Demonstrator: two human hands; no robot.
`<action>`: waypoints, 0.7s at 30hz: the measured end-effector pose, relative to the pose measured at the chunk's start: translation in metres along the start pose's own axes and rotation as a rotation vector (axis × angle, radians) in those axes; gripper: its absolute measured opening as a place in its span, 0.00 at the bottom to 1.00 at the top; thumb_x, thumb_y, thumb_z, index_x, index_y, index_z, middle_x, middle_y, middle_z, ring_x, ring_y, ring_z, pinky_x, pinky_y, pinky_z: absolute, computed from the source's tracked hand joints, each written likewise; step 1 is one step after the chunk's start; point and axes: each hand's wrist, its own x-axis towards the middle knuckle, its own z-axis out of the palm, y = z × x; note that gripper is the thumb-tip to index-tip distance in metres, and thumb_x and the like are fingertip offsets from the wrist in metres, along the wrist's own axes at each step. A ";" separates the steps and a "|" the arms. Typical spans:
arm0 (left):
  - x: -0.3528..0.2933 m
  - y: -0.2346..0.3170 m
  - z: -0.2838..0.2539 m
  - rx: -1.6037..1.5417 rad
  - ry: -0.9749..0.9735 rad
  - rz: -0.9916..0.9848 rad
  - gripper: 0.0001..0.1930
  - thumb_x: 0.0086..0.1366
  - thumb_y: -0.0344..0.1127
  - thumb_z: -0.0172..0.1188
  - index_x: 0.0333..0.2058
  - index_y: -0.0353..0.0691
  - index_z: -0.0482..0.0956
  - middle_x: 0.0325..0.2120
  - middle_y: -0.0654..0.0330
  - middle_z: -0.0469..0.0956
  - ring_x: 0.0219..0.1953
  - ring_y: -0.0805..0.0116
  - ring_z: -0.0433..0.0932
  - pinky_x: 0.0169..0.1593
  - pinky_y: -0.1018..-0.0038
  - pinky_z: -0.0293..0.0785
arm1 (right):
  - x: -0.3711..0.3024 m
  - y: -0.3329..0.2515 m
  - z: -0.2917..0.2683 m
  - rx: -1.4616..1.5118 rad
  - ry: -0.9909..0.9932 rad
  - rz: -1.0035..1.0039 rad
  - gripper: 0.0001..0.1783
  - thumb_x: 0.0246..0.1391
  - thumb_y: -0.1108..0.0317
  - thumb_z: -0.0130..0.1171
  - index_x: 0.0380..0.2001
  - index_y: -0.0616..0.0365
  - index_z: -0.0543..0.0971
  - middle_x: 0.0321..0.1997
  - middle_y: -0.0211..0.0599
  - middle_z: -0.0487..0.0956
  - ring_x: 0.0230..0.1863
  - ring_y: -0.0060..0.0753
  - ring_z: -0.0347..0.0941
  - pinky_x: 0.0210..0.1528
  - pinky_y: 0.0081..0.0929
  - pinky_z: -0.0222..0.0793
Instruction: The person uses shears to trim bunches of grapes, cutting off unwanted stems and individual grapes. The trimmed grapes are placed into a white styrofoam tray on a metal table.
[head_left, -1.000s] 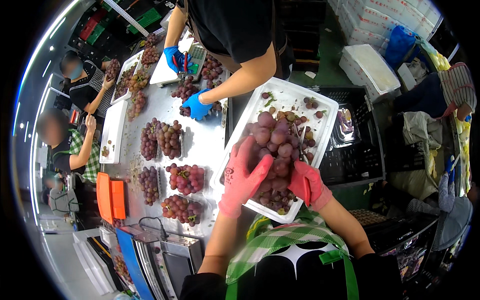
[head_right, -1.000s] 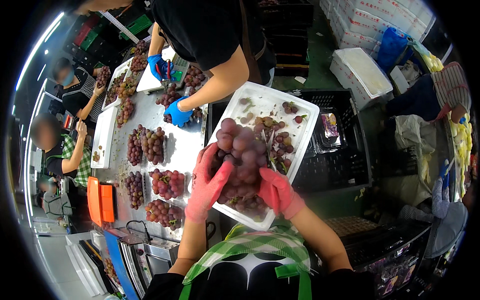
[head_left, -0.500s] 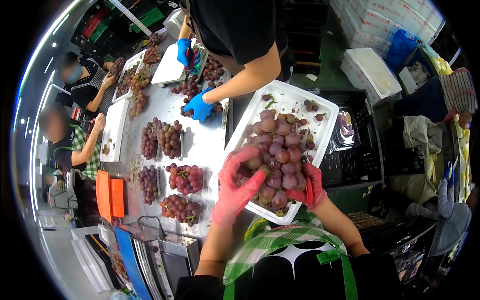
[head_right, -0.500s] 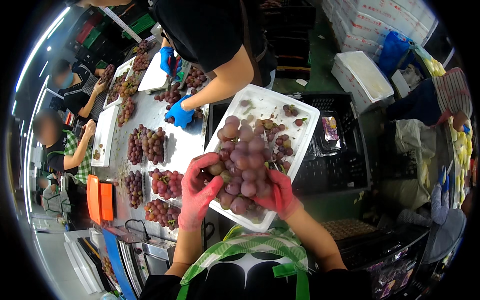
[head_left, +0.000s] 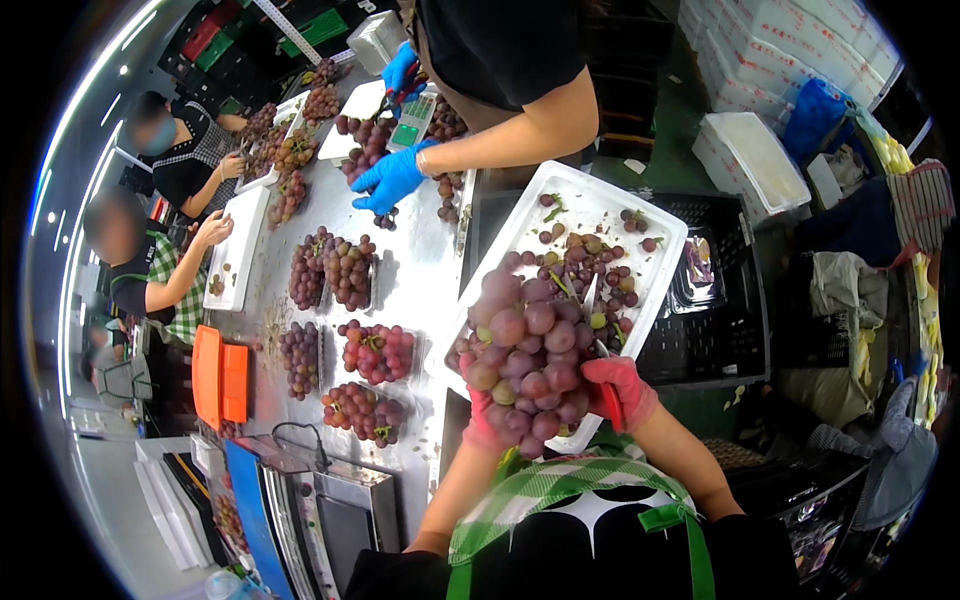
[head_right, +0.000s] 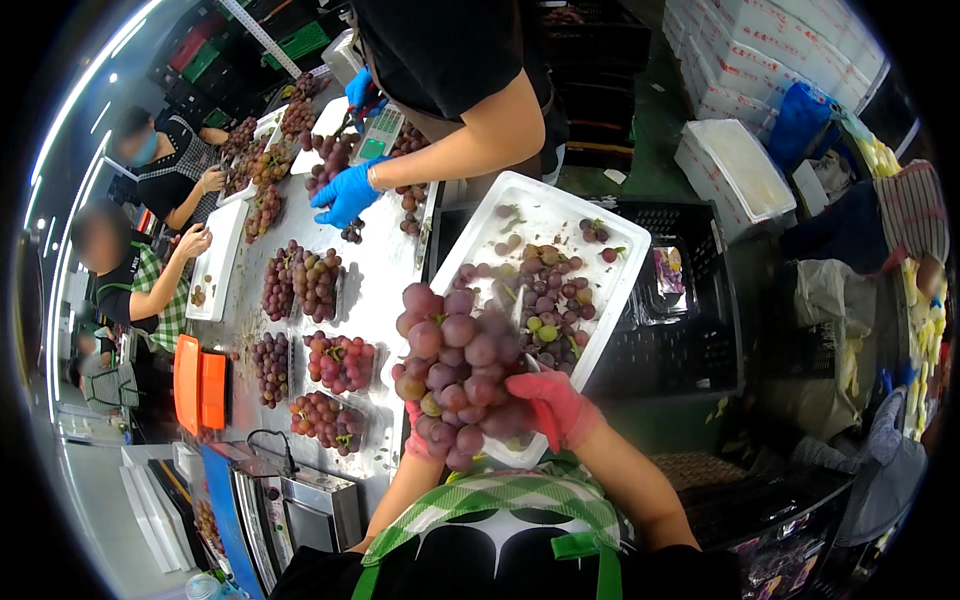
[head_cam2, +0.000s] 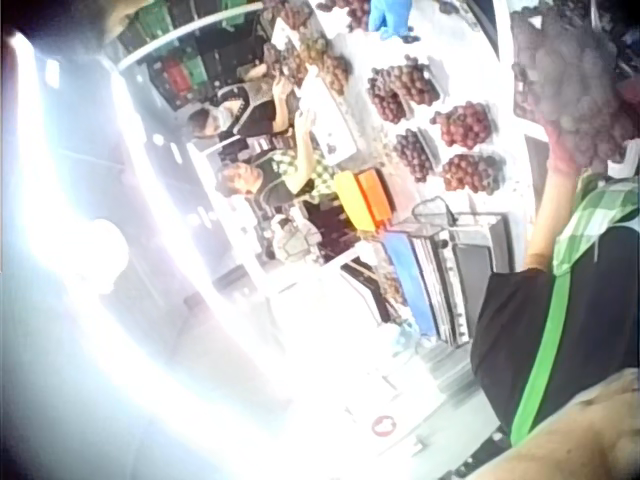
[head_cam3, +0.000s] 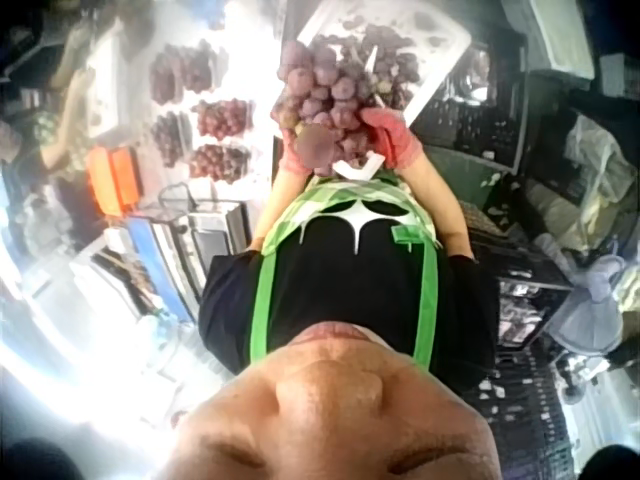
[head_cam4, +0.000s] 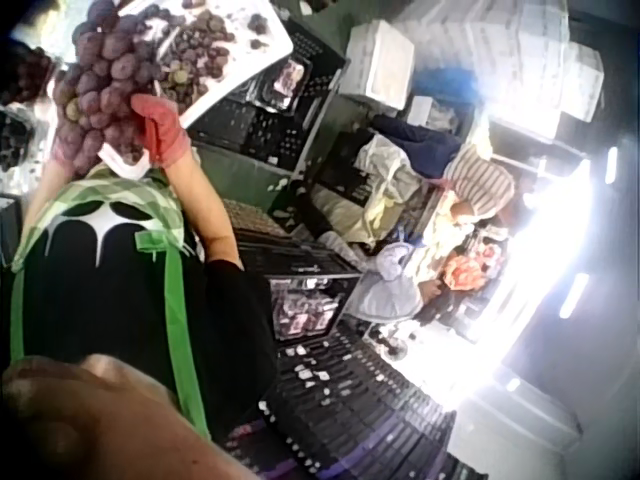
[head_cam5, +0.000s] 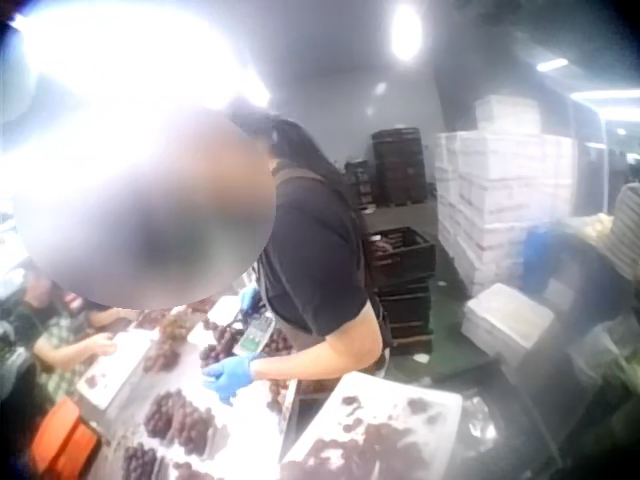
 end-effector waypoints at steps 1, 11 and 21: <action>0.006 -0.001 0.008 0.015 0.010 0.002 0.29 0.65 0.54 0.39 0.59 0.45 0.53 0.55 0.60 0.60 0.52 0.61 0.65 0.49 0.67 0.69 | -0.001 -0.003 0.010 -0.088 0.032 0.004 0.30 0.48 0.71 0.50 0.57 0.61 0.58 0.55 0.42 0.66 0.55 0.42 0.64 0.57 0.39 0.61; 0.010 0.003 0.012 -0.091 -0.111 -0.057 0.27 0.66 0.47 0.40 0.60 0.45 0.49 0.55 0.61 0.60 0.50 0.61 0.67 0.47 0.68 0.71 | -0.018 -0.023 0.066 -0.693 0.352 -0.069 0.30 0.51 0.68 0.56 0.56 0.61 0.60 0.47 0.34 0.71 0.45 0.23 0.68 0.46 0.22 0.65; 0.008 0.015 0.004 -0.015 -0.166 -0.041 0.28 0.64 0.42 0.43 0.60 0.43 0.49 0.55 0.59 0.59 0.43 0.60 0.71 0.44 0.68 0.73 | -0.027 -0.064 0.091 -2.202 0.270 -0.267 0.26 0.42 0.64 0.63 0.46 0.57 0.69 0.33 0.36 0.73 0.27 0.35 0.70 0.33 0.29 0.66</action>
